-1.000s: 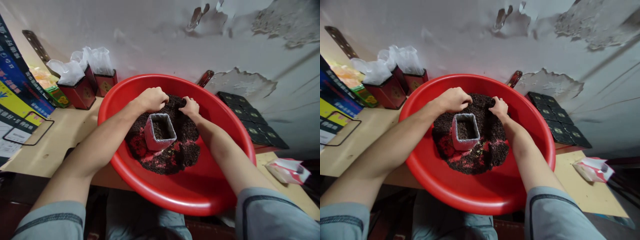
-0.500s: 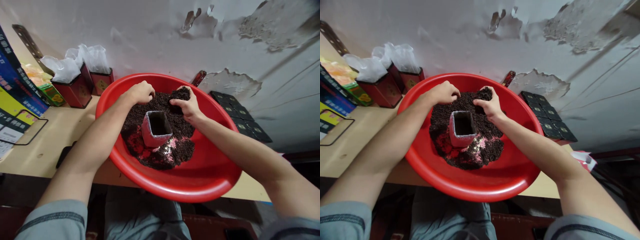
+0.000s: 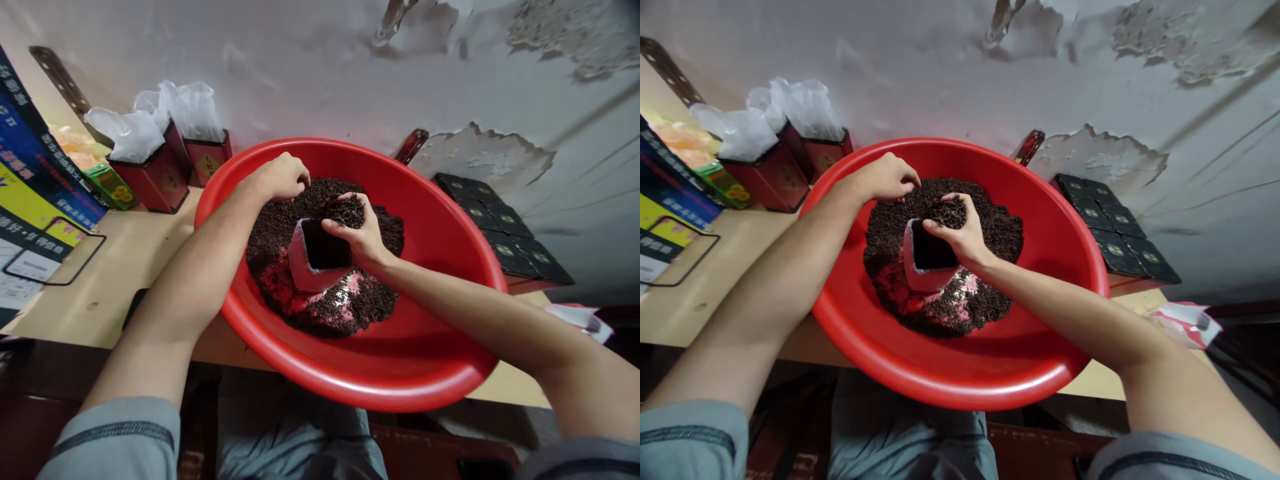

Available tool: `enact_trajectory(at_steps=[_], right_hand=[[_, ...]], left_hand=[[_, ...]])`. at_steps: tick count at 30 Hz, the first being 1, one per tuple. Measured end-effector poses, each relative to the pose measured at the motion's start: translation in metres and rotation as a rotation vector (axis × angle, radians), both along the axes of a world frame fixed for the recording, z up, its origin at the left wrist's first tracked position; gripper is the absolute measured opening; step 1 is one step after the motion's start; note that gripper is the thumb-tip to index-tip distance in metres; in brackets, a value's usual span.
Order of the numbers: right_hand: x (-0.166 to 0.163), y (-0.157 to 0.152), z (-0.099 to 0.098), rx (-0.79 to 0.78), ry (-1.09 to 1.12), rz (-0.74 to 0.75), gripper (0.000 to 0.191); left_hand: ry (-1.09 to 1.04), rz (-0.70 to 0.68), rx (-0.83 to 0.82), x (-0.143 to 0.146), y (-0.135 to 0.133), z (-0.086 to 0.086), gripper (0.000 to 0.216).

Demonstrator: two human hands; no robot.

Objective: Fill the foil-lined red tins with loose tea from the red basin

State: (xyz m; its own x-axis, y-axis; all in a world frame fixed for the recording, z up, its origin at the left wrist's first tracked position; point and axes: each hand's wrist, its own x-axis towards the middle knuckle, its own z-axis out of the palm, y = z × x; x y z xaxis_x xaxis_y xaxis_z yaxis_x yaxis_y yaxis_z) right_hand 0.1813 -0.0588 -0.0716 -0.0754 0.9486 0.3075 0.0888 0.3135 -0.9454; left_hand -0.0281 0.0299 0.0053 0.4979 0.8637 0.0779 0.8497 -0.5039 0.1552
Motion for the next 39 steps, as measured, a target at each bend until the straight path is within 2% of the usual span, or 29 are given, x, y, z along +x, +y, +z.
enact_trajectory(at_steps=[3, 6, 9, 11, 14, 18, 21, 23, 25, 28, 29, 31, 35, 38, 39], right_hand=[[0.003, -0.002, -0.001, -0.017, 0.047, 0.029, 0.068], [0.005, -0.003, -0.001, -0.057, 0.034, 0.043, 0.055], [0.005, -0.002, 0.001, -0.036, -0.036, 0.029, 0.044], [0.005, -0.001, 0.004, -0.005, -0.031, 0.074, 0.041], [0.005, -0.001, 0.013, -0.023, -0.004, 0.231, 0.042], [0.011, -0.001, 0.037, -0.145, -0.149, 0.402, 0.053], [0.026, 0.010, 0.056, -0.149, -0.235, 0.428, 0.063], [0.045, 0.027, 0.061, -0.116, -0.337, 0.391, 0.065], [0.070, 0.052, 0.056, -0.097, -0.529, 0.284, 0.064], [0.116, 0.092, 0.030, -0.083, -0.850, -0.019, 0.052], [0.130, 0.103, 0.019, -0.096, -0.953, -0.093, 0.055], [0.155, 0.118, -0.001, -0.193, -1.132, -0.186, 0.076], [0.176, 0.118, -0.028, -0.372, -1.310, -0.172, 0.120], [0.170, 0.106, -0.038, -0.409, -1.392, -0.163, 0.133], [0.166, 0.102, -0.041, -0.407, -1.414, -0.171, 0.133]], left_hand=[[0.012, -0.014, 0.005, 0.001, 0.000, 0.001, 0.044], [0.007, -0.046, -0.005, 0.003, -0.004, 0.002, 0.043], [0.011, -0.093, -0.101, 0.010, -0.013, 0.006, 0.044], [0.016, -0.127, -0.175, 0.016, -0.021, 0.010, 0.045], [0.038, -0.106, -0.248, 0.023, -0.033, 0.015, 0.037], [0.135, 0.019, -0.276, 0.027, -0.041, 0.021, 0.020], [0.118, -0.052, -0.193, 0.035, -0.051, 0.023, 0.021], [0.121, -0.087, -0.146, 0.047, -0.061, 0.020, 0.025], [0.178, -0.060, -0.117, 0.060, -0.072, 0.013, 0.026], [0.293, -0.036, -0.121, 0.077, -0.084, -0.001, 0.030], [0.326, -0.048, -0.143, 0.080, -0.087, -0.004, 0.035], [0.381, -0.096, -0.207, 0.084, -0.090, -0.009, 0.046], [0.421, -0.164, -0.299, 0.086, -0.100, -0.009, 0.068], [0.490, -0.128, -0.246, 0.090, -0.111, -0.013, 0.095], [0.520, -0.134, -0.213, 0.092, -0.115, -0.015, 0.094]])
